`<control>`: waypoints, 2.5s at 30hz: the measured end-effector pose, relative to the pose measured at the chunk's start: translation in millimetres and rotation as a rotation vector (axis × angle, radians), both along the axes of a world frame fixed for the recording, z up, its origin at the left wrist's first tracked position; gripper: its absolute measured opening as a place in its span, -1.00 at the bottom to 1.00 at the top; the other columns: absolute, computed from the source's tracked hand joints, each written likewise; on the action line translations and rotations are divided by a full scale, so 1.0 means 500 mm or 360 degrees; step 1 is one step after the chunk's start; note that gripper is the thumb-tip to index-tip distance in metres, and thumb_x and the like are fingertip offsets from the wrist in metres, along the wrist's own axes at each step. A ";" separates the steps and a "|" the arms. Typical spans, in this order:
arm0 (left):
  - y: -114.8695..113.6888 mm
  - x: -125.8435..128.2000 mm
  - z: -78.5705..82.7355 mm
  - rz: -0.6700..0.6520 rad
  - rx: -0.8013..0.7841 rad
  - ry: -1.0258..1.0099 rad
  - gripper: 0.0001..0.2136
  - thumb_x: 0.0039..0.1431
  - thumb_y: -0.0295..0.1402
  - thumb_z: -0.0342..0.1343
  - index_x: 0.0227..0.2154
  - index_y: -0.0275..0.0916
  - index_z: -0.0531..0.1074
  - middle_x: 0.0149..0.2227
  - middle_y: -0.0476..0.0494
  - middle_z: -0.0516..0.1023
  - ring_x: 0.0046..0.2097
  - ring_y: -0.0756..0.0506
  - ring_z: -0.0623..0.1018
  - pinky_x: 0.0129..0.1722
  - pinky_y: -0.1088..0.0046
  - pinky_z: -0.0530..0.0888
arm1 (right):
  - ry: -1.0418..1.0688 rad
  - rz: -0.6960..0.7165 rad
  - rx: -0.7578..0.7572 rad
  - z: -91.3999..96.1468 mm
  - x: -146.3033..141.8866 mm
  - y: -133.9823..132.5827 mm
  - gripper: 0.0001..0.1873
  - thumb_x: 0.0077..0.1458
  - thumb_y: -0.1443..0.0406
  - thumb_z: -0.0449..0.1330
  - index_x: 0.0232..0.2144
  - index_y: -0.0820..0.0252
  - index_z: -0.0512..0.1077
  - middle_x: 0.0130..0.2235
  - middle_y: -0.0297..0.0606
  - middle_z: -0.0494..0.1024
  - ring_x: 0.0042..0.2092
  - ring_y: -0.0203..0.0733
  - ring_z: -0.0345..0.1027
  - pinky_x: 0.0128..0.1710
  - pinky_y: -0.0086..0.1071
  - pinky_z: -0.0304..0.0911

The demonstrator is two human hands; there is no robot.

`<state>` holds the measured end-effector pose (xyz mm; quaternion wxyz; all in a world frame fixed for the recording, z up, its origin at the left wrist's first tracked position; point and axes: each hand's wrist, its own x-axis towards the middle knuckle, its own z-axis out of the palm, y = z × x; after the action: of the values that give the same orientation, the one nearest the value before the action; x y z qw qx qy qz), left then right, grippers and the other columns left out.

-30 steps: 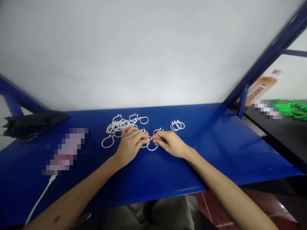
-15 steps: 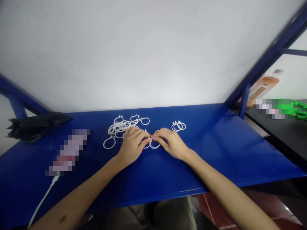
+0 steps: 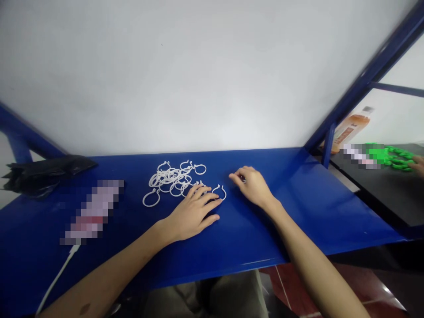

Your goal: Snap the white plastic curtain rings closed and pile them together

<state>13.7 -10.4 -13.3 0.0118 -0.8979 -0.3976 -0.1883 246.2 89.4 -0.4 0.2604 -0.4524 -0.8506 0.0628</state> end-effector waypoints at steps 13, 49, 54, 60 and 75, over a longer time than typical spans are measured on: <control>0.028 -0.011 -0.006 0.0355 0.0287 -0.0342 -0.79 0.33 -0.25 0.10 -0.08 -0.20 0.51 -0.15 -0.13 0.61 -0.04 -0.20 0.45 0.00 0.17 0.29 | 0.0133 0.0429 -0.0488 0.010 -0.045 -0.056 -0.92 0.27 0.31 0.11 -0.21 0.16 0.40 -0.40 -0.33 0.55 -0.42 -0.26 0.40 -0.36 -0.39 0.24; 0.018 -0.020 -0.018 0.0184 0.0268 -0.0614 -0.81 0.25 -0.34 0.21 -0.50 -0.12 0.53 -0.42 0.06 0.61 -0.25 -0.07 0.44 -0.13 0.32 0.30 | 0.0248 0.1081 -0.0284 0.009 -0.058 -0.081 -0.66 0.41 0.20 -0.04 -0.24 0.15 0.51 -0.30 -0.20 0.61 -0.30 -0.18 0.34 -0.25 -0.31 0.29; 0.026 -0.022 -0.017 0.0174 0.0218 -0.0685 -0.79 0.29 -0.31 0.17 -0.49 -0.14 0.50 -0.41 0.04 0.60 -0.25 -0.08 0.43 -0.12 0.31 0.31 | 0.0173 0.1009 -0.0165 0.005 -0.066 -0.091 -0.68 0.41 0.22 -0.05 -0.22 0.15 0.48 -0.34 -0.21 0.57 -0.32 -0.18 0.34 -0.29 -0.33 0.27; 0.044 -0.035 -0.006 0.0500 0.0228 -0.0469 -0.85 0.28 -0.24 0.16 -0.24 -0.21 0.50 -0.22 -0.11 0.58 -0.12 -0.17 0.45 -0.08 0.23 0.35 | 0.0332 0.0317 -0.0017 -0.009 -0.054 -0.044 -0.77 0.35 0.15 0.06 -0.25 0.11 0.45 -0.26 -0.20 0.56 -0.25 -0.15 0.41 -0.21 -0.28 0.31; 0.042 -0.035 -0.004 0.0491 0.0381 -0.0356 -0.90 0.34 -0.39 0.07 -0.28 -0.20 0.47 -0.26 -0.08 0.57 -0.14 -0.15 0.44 -0.07 0.23 0.31 | 0.0410 -0.0576 0.0013 -0.074 0.017 0.095 -0.80 0.04 0.24 0.17 -0.28 0.19 0.49 -0.20 -0.13 0.50 -0.11 0.02 0.30 0.00 -0.10 0.23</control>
<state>-3.7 10.8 -15.1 0.1029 -0.7922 -0.5038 -0.3286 254.8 137.1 -37.2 0.3757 -0.5850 -0.7155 0.0690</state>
